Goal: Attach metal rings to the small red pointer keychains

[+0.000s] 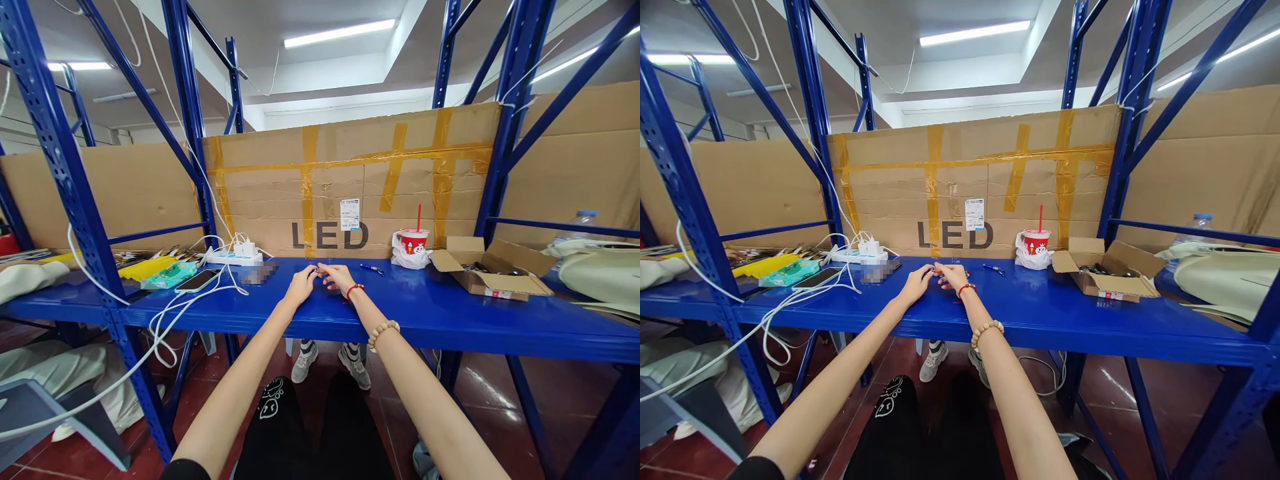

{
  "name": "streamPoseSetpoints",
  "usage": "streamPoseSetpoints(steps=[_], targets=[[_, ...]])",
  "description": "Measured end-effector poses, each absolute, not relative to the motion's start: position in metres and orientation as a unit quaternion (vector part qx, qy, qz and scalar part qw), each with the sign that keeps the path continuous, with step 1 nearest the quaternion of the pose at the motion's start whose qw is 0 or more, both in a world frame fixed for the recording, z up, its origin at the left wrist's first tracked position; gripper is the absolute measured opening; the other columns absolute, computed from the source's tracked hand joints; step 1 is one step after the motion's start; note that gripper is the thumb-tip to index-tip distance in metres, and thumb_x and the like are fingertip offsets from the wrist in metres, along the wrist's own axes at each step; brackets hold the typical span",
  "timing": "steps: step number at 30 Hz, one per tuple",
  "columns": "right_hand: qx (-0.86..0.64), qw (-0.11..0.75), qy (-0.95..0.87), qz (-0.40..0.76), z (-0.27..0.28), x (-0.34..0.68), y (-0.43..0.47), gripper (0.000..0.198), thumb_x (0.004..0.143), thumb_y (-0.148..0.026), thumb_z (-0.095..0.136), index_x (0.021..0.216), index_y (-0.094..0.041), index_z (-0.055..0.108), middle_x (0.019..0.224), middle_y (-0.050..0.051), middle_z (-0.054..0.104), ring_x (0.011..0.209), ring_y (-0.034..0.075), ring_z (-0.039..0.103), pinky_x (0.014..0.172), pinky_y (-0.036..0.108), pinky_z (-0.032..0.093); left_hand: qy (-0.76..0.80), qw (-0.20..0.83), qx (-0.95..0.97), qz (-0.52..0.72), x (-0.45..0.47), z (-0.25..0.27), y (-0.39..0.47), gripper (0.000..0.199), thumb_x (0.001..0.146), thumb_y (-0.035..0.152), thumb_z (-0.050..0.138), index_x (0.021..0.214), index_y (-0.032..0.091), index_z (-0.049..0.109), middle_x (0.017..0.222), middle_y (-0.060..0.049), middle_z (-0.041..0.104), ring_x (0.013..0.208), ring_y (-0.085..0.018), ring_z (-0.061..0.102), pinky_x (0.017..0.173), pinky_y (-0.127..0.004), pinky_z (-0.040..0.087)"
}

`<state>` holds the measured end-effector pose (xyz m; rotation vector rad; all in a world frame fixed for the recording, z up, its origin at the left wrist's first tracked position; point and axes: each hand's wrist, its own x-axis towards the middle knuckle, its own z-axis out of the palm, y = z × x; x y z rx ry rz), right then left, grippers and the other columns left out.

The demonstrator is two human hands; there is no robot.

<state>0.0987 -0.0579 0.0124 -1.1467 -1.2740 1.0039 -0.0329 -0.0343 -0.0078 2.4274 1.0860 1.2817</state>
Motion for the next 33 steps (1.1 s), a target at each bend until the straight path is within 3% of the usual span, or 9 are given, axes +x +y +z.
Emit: streamPoseSetpoints(steps=[5, 11, 18, 20, 23, 27, 33], targets=[[-0.476, 0.548, -0.580, 0.368, 0.016, 0.099, -0.059, 0.030, 0.072, -0.037, 0.063, 0.074, -0.007, 0.061, 0.078, 0.008, 0.059, 0.046, 0.004, 0.046, 0.035, 0.013, 0.036, 0.389, 0.103, 0.804, 0.438, -0.031, -0.010, -0.033, 0.024, 0.090, 0.029, 0.033, 0.097, 0.017, 0.052, 0.095, -0.003, 0.060, 0.088, -0.016, 0.055, 0.082, -0.027, 0.038], [-0.482, 0.506, -0.634, 0.331, 0.012, 0.102, -0.057, 0.023, 0.076, -0.026, 0.058, 0.092, -0.009, 0.061, 0.089, 0.007, 0.060, 0.046, 0.003, 0.047, 0.036, 0.013, 0.036, 0.408, 0.157, 0.788, 0.434, -0.031, -0.007, -0.035, 0.022, 0.089, 0.022, 0.035, 0.095, 0.014, 0.054, 0.100, -0.003, 0.059, 0.093, -0.015, 0.052, 0.084, -0.026, 0.037], [-0.465, 0.455, -0.696, 0.305, 0.002, 0.123, -0.057, 0.034, 0.071, -0.028, 0.062, 0.098, -0.008, 0.058, 0.085, 0.006, 0.058, 0.045, 0.006, 0.048, 0.035, 0.016, 0.037, 0.358, 0.226, 0.830, 0.364, -0.037, -0.002, -0.041, 0.031, 0.088, 0.021, 0.040, 0.115, 0.014, 0.054, 0.117, -0.001, 0.053, 0.108, -0.012, 0.048, 0.094, -0.021, 0.031], [-0.454, 0.441, -0.711, 0.305, 0.000, 0.129, -0.062, 0.039, 0.068, -0.030, 0.064, 0.099, -0.008, 0.057, 0.082, 0.005, 0.057, 0.045, 0.007, 0.049, 0.035, 0.017, 0.038, 0.349, 0.235, 0.841, 0.341, -0.041, -0.001, -0.045, 0.032, 0.086, 0.020, 0.043, 0.116, 0.013, 0.053, 0.118, -0.002, 0.053, 0.107, -0.013, 0.048, 0.094, -0.022, 0.031], [-0.435, 0.423, -0.744, 0.279, 0.002, 0.135, -0.071, 0.042, 0.068, -0.038, 0.064, 0.096, -0.007, 0.059, 0.077, 0.006, 0.056, 0.045, 0.006, 0.048, 0.037, 0.016, 0.038, 0.326, 0.218, 0.881, 0.264, -0.048, 0.002, -0.053, 0.034, 0.090, 0.031, 0.037, 0.110, 0.011, 0.055, 0.103, -0.004, 0.058, 0.090, -0.015, 0.052, 0.080, -0.025, 0.037], [-0.386, 0.411, -0.789, 0.243, 0.011, 0.137, -0.080, 0.036, 0.068, -0.040, 0.065, 0.086, -0.009, 0.066, 0.090, 0.008, 0.055, 0.048, 0.005, 0.050, 0.038, 0.017, 0.040, 0.303, 0.216, 0.901, 0.222, -0.057, 0.010, -0.067, 0.037, 0.090, 0.033, 0.035, 0.120, 0.016, 0.048, 0.117, -0.001, 0.051, 0.101, -0.012, 0.047, 0.087, -0.022, 0.033], [-0.359, 0.390, -0.823, 0.204, 0.031, 0.141, -0.079, 0.028, 0.066, -0.037, 0.067, 0.075, -0.010, 0.067, 0.083, 0.007, 0.056, 0.050, 0.007, 0.051, 0.045, 0.019, 0.046, 0.275, 0.211, 0.916, 0.202, -0.056, 0.026, -0.071, 0.032, 0.091, 0.031, 0.035, 0.110, 0.012, 0.052, 0.101, -0.001, 0.055, 0.088, -0.009, 0.049, 0.078, -0.019, 0.034]])
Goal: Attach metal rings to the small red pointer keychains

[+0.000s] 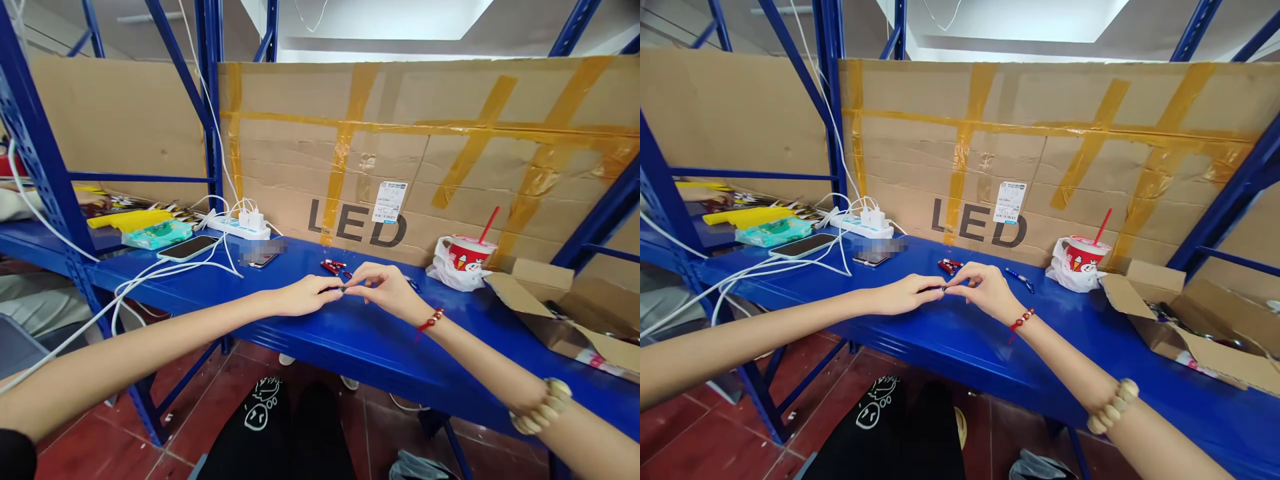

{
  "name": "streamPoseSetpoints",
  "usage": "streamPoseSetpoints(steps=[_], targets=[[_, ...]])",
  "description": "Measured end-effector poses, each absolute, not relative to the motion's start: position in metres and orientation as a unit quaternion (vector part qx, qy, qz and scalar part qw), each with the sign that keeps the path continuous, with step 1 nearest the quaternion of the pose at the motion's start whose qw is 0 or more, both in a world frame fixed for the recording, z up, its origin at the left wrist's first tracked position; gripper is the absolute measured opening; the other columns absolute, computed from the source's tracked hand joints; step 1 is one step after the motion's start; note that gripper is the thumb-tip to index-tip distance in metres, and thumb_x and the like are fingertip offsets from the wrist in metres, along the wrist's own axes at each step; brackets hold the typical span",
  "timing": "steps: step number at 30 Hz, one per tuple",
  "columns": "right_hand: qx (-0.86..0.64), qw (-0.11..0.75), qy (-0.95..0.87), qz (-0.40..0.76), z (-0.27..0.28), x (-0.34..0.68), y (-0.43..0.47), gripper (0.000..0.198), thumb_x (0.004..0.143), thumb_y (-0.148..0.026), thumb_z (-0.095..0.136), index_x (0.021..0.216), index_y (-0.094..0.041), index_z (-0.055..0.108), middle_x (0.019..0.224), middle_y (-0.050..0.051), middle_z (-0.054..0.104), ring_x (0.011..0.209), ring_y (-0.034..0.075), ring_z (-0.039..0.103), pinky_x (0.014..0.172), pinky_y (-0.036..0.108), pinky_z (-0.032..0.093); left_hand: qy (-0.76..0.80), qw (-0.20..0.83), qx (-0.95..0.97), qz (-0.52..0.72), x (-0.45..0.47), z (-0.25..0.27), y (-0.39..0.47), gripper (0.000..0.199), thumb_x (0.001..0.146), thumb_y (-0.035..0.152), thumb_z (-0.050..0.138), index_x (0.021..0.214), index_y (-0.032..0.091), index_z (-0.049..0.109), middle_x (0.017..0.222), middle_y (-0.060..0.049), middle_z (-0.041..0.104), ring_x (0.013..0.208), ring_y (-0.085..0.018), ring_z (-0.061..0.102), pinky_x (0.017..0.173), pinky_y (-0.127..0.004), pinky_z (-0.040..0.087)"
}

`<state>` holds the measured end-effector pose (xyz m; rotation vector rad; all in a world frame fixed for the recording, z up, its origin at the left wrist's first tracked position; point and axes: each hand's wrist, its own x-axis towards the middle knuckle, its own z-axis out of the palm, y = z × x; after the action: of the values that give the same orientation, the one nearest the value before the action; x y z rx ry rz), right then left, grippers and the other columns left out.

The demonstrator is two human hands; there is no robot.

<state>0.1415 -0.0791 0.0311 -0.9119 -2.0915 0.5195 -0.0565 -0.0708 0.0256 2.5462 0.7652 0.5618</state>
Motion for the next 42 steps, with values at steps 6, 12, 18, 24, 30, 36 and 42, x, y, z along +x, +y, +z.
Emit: streamPoseSetpoints(steps=[6, 12, 18, 24, 30, 36, 42], targets=[[-0.324, 0.367, -0.844, 0.220, 0.041, 0.146, -0.063, 0.023, 0.068, -0.033, 0.066, 0.074, -0.011, 0.067, 0.078, 0.006, 0.055, 0.051, 0.005, 0.051, 0.044, 0.016, 0.044, 0.246, 0.204, 0.922, 0.217, -0.056, 0.030, -0.060, 0.026, 0.092, 0.029, 0.034, 0.097, 0.011, 0.052, 0.082, 0.000, 0.053, 0.071, -0.006, 0.045, 0.069, -0.018, 0.034], [-0.279, 0.382, -0.864, 0.171, 0.042, 0.131, -0.049, 0.019, 0.071, -0.033, 0.065, 0.073, -0.015, 0.068, 0.074, 0.004, 0.055, 0.056, 0.004, 0.050, 0.049, 0.014, 0.041, 0.258, 0.197, 0.922, 0.212, -0.070, 0.028, -0.054, 0.027, 0.093, 0.031, 0.029, 0.094, 0.013, 0.049, 0.091, -0.002, 0.053, 0.084, -0.009, 0.047, 0.079, -0.020, 0.034], [-0.232, 0.399, -0.886, 0.046, 0.033, 0.122, -0.033, 0.013, 0.079, -0.029, 0.059, 0.078, -0.016, 0.064, 0.076, 0.000, 0.059, 0.069, 0.004, 0.052, 0.066, 0.015, 0.041, 0.315, 0.184, 0.916, 0.165, -0.079, 0.032, -0.039, 0.028, 0.093, 0.031, 0.026, 0.090, 0.014, 0.048, 0.091, -0.004, 0.050, 0.088, -0.013, 0.044, 0.082, -0.025, 0.033], [-0.267, 0.383, -0.883, 0.048, 0.019, 0.121, -0.003, 0.013, 0.079, -0.030, 0.058, 0.078, -0.018, 0.063, 0.077, -0.001, 0.058, 0.074, 0.005, 0.053, 0.067, 0.016, 0.040, 0.354, 0.096, 0.920, 0.138, -0.080, 0.024, -0.006, 0.029, 0.091, 0.036, 0.029, 0.100, 0.020, 0.051, 0.094, -0.004, 0.054, 0.087, -0.017, 0.050, 0.076, -0.029, 0.038], [-0.317, 0.358, -0.876, 0.068, 0.012, 0.133, 0.013, 0.018, 0.082, -0.033, 0.054, 0.079, -0.019, 0.064, 0.079, 0.001, 0.057, 0.069, 0.005, 0.053, 0.064, 0.016, 0.041, 0.350, 0.092, 0.917, 0.171, -0.067, 0.015, 0.011, 0.030, 0.090, 0.039, 0.030, 0.110, 0.028, 0.050, 0.106, 0.002, 0.058, 0.096, -0.021, 0.056, 0.078, -0.035, 0.043], [-0.375, 0.344, -0.857, 0.084, 0.007, 0.138, 0.016, 0.031, 0.083, -0.042, 0.048, 0.078, -0.016, 0.065, 0.077, 0.006, 0.056, 0.057, 0.006, 0.051, 0.049, 0.016, 0.041, 0.367, 0.102, 0.914, 0.139, -0.059, 0.007, 0.018, 0.034, 0.091, 0.042, 0.025, 0.106, 0.023, 0.048, 0.108, -0.002, 0.057, 0.098, -0.027, 0.055, 0.076, -0.043, 0.045], [-0.466, 0.235, -0.816, 0.249, 0.009, 0.143, 0.025, 0.043, 0.072, -0.054, 0.055, 0.073, -0.012, 0.062, 0.067, 0.007, 0.054, 0.047, 0.008, 0.048, 0.044, 0.018, 0.041, 0.341, 0.099, 0.927, 0.118, -0.060, 0.007, 0.018, 0.034, 0.091, 0.043, 0.023, 0.099, 0.019, 0.045, 0.102, -0.003, 0.058, 0.095, -0.026, 0.056, 0.072, -0.042, 0.045]])
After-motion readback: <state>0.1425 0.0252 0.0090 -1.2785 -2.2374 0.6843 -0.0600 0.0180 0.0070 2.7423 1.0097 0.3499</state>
